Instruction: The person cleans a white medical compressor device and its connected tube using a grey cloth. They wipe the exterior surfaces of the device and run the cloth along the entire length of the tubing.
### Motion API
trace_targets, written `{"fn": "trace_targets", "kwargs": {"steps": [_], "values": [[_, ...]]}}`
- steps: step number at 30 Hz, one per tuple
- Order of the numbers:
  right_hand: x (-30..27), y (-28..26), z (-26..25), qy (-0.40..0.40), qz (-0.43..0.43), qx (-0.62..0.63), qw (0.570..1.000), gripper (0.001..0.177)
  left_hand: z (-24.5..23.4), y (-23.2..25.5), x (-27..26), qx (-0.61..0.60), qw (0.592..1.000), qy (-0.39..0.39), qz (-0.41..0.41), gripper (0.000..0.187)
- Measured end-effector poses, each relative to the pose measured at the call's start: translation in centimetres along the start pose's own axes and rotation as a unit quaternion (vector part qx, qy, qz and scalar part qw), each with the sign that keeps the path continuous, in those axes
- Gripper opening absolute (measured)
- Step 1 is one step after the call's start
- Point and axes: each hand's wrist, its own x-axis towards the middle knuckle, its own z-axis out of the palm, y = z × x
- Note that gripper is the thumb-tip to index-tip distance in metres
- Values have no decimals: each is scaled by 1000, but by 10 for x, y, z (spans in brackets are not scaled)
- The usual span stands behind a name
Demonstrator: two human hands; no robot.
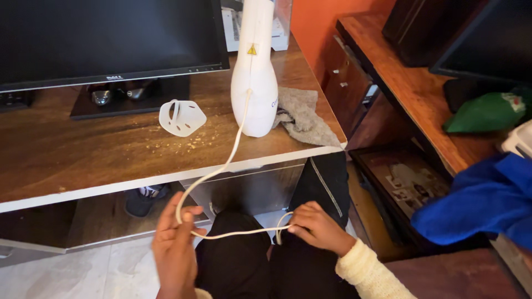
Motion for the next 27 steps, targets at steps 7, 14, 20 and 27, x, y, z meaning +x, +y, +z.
{"fn": "trace_targets", "kwargs": {"steps": [7,14,20,27], "values": [[-16,7,-10,70,-11,42,997,13,18,26,-3,-18,999,17,35,52],[-18,-9,-56,106,-14,62,992,7,15,10,-1,-19,1000,2,-13,62],[48,-20,-106,164,10,-16,986,19,20,-34,1,31,997,-43,-53,59],[143,9,-126,217,64,-162,961,35,24,-53,12,136,985,-82,-64,60]]}}
